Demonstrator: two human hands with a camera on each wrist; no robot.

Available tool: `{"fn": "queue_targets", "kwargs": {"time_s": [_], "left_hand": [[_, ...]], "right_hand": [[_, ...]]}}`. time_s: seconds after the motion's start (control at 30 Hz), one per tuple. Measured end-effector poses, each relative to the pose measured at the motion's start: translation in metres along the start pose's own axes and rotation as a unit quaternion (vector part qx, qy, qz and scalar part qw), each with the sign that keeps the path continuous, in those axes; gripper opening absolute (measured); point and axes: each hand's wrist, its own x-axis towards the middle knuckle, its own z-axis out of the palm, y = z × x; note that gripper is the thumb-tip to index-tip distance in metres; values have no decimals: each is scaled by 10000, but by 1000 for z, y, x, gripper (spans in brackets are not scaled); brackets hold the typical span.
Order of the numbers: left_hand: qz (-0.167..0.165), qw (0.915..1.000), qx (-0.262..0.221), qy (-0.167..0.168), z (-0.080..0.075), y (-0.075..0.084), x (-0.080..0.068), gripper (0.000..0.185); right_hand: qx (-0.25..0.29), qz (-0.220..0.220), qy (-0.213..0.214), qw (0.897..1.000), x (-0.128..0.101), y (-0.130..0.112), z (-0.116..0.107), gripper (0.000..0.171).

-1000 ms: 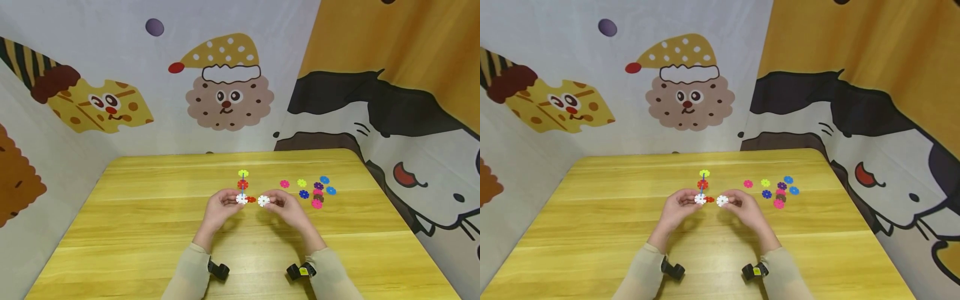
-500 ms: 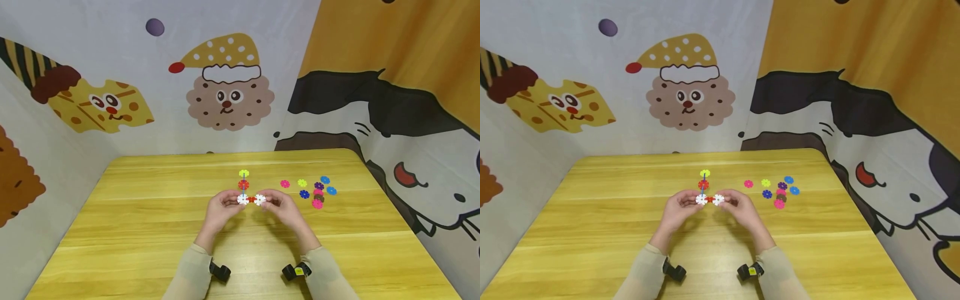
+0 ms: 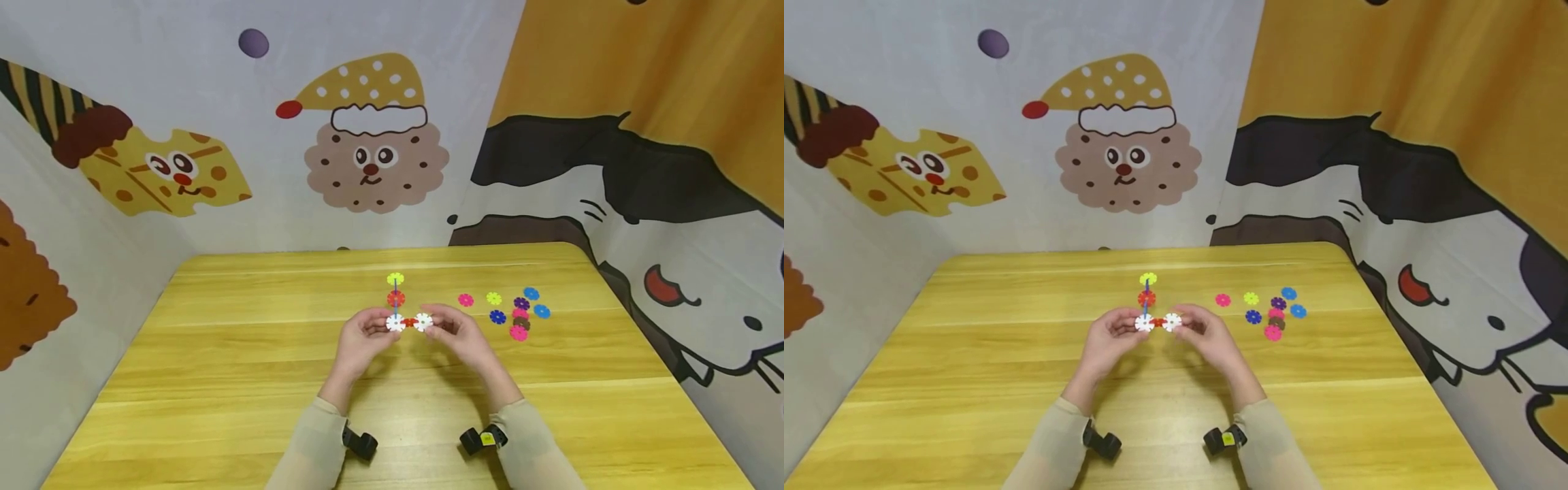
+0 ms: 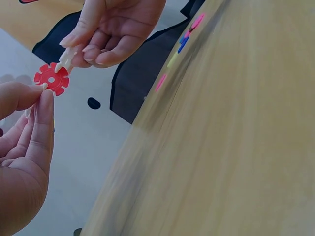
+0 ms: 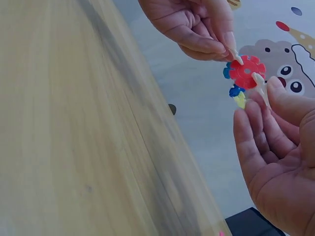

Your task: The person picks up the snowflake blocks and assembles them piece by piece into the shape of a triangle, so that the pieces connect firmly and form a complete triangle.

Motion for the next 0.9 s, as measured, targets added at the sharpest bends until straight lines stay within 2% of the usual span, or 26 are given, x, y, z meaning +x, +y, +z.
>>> {"fn": "queue_targets", "kwargs": {"time_s": [0.23,0.43,0.5,0.77,0.9], "left_hand": [[-184,9998,-33,61,-5,6,0,39],[-168,9998,-71,15,-8,26,-5,39],[-121,9999,-67,27,-8,32,-7,39],[-156,9997,-159,68,-12,33,-6,39],[-216,9996,-124,94,-14,35,-6,38]], "right_hand": [[-291,-244,-134,9992,-6,2,-14,41],[-613,-188,-133,9979,-17,13,-40,39],[-736,-121,-57,9972,-21,19,-51,38],[-1337,75,390,9902,-35,61,-105,39],[-1632,206,567,9848,-45,61,-123,40]]}}
